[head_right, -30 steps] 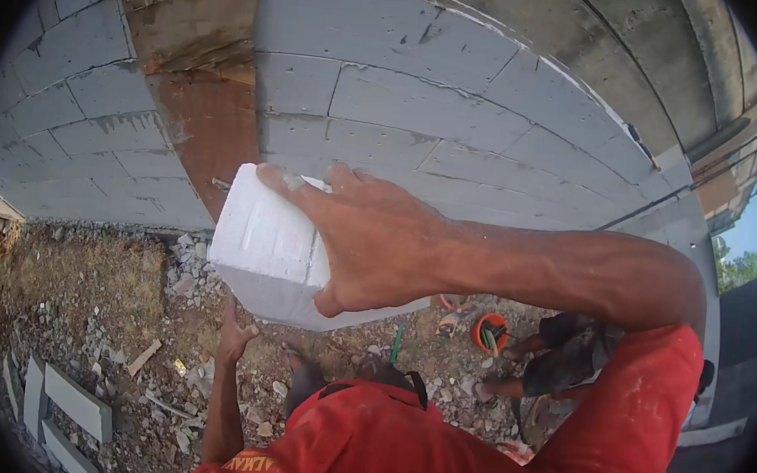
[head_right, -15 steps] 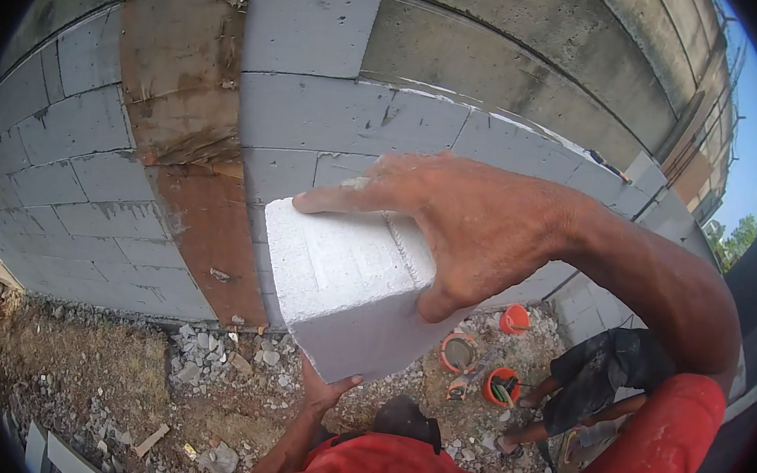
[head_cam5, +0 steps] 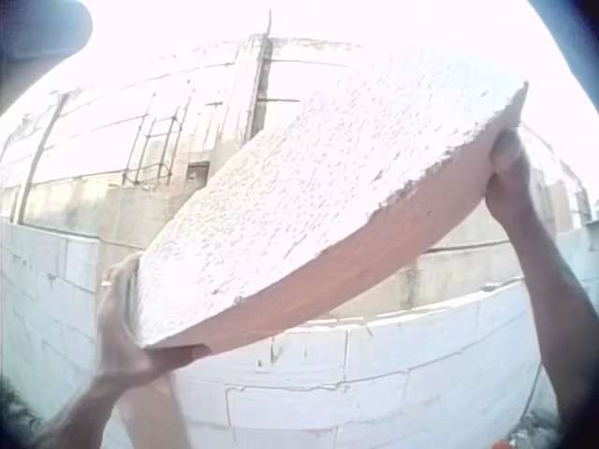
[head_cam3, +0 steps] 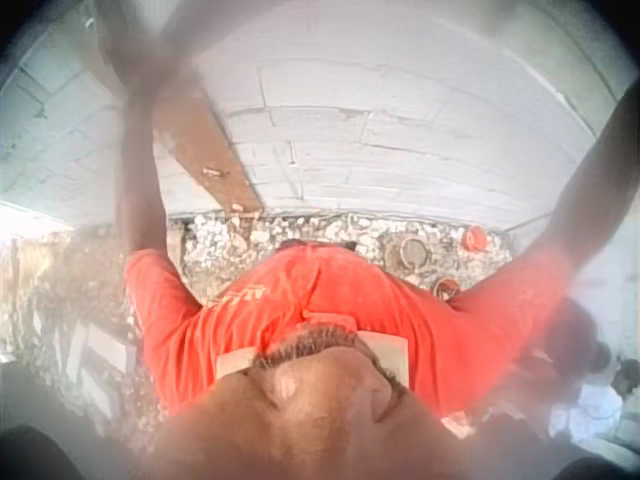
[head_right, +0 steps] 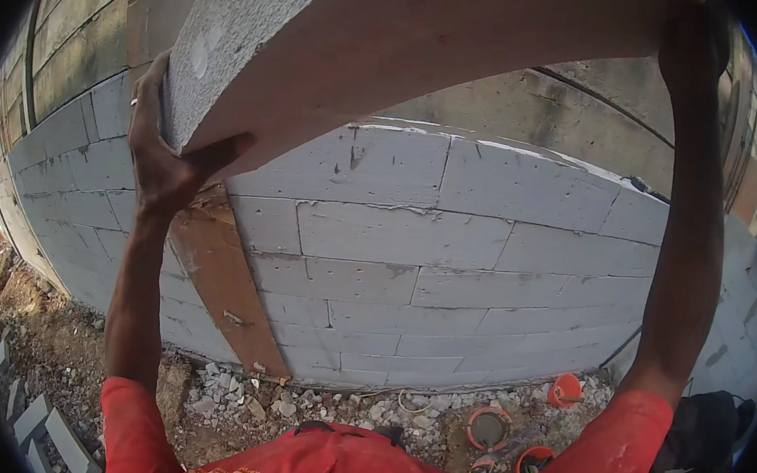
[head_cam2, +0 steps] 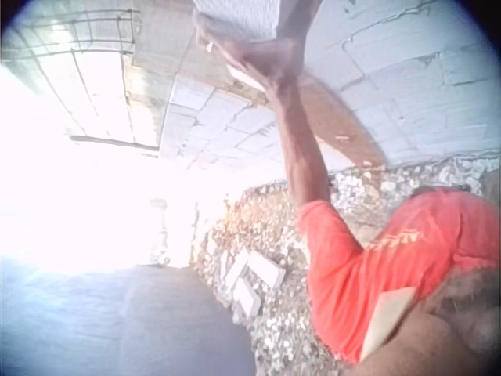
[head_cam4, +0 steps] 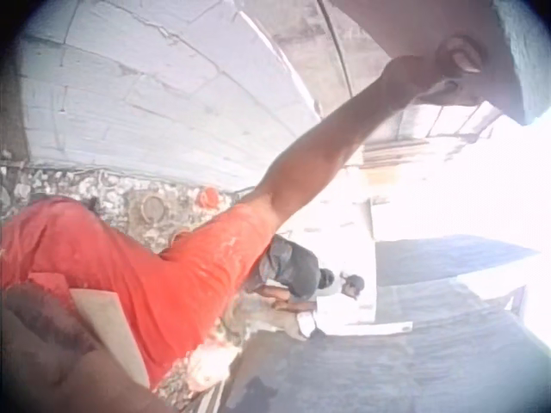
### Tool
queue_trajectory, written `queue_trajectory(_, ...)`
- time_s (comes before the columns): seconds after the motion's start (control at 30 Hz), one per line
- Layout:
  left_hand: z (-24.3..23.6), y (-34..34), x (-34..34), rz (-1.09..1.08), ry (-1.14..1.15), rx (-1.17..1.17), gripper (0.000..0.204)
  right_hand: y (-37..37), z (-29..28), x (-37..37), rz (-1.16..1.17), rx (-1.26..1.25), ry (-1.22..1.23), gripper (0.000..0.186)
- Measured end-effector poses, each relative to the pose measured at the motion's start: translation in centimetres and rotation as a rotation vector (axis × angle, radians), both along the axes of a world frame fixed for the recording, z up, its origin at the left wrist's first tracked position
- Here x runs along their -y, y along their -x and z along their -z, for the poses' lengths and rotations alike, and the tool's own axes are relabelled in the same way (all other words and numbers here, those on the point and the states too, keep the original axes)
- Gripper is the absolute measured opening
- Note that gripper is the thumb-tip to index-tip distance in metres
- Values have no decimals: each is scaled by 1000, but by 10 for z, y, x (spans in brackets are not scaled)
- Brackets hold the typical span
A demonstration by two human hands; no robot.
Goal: The person builds a wall by using a small axe to shape a block, sawing the block to size, applying mortar with a trowel, and placing the block onto the wall.
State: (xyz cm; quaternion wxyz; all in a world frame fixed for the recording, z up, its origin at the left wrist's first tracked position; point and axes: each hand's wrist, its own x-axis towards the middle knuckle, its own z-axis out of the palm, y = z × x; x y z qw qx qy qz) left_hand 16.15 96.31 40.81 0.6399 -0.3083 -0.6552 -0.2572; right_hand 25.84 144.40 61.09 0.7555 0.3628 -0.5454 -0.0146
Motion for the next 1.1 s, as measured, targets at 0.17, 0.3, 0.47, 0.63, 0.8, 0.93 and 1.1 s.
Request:
queue_trajectory(0.17, -134, 46, -51, -309, 348, -300, 121, 104, -42, -162, 130, -183, 113, 39)
queue_trajectory(0.3, -185, 88, -128, -193, 291, -166, 129, 190, -43, -225, -841, 121, 246, 33)
queue_trajectory(0.47, -230, 119, -193, -439, 353, -79, 126, 238, -25, -219, -445, -105, 436, 39)
queue_trajectory(0.63, -243, 170, -221, -413, 467, 32, 120, 298, -13, -219, -567, 42, 464, 54)
queue_trajectory(0.8, -233, 198, -240, -340, 531, 166, 105, 321, 3, -235, -618, 273, 474, 58)
queue_trajectory(0.93, -233, 211, -263, -123, 598, 298, 87, 339, 15, -280, -604, 543, 511, 63)
queue_trajectory(1.1, -232, 226, -270, -30, 673, 479, 99, 341, 46, -262, -725, 669, 588, 70)
